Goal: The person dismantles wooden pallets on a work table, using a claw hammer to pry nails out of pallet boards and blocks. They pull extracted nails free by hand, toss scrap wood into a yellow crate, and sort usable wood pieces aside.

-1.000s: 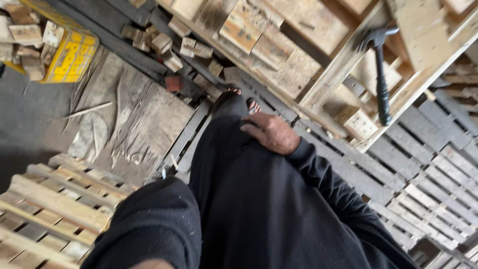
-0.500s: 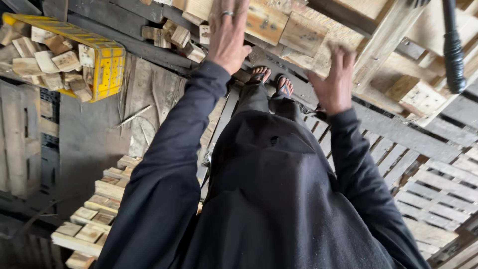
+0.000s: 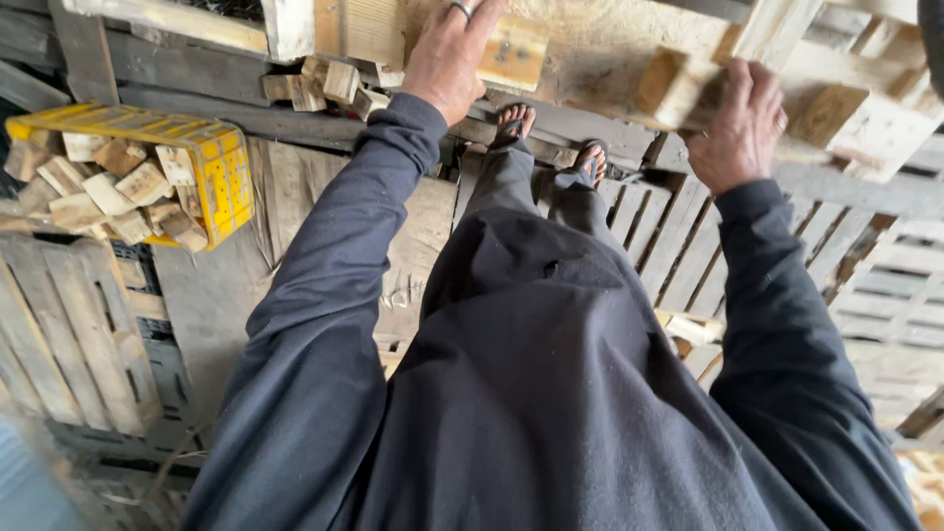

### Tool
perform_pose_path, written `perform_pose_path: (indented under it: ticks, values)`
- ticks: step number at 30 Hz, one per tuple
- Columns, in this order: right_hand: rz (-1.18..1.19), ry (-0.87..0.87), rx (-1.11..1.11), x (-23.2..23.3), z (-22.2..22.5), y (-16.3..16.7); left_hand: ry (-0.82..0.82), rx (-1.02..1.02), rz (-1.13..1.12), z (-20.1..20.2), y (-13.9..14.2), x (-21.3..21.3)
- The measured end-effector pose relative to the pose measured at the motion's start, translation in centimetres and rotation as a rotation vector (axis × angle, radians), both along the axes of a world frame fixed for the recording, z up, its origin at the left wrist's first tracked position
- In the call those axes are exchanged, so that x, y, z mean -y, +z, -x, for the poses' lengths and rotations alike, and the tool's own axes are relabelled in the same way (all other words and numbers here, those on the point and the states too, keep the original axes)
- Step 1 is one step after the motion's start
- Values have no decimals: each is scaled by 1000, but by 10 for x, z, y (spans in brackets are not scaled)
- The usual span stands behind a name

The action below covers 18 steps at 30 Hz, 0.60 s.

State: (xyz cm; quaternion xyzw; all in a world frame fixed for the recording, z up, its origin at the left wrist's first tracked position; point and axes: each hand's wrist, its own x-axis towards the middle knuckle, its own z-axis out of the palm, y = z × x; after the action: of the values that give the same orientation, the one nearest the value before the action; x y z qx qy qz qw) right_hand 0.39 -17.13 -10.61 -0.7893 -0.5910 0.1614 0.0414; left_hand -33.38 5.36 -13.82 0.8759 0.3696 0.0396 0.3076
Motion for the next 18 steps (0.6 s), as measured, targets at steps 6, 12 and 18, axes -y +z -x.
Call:
perform_pose_path:
  ticks: [6, 12, 18]
  values:
    - [-61, -112, 20, -4, 19, -17, -23, -55, -152, -32, 30, 19]
    - [-171, -169, -137, -16, 19, 1, -153, 378, 37, -191, 26, 84]
    - [60, -343, -790, -26, -58, 41, 157, 272, -7, -271, 7, 108]
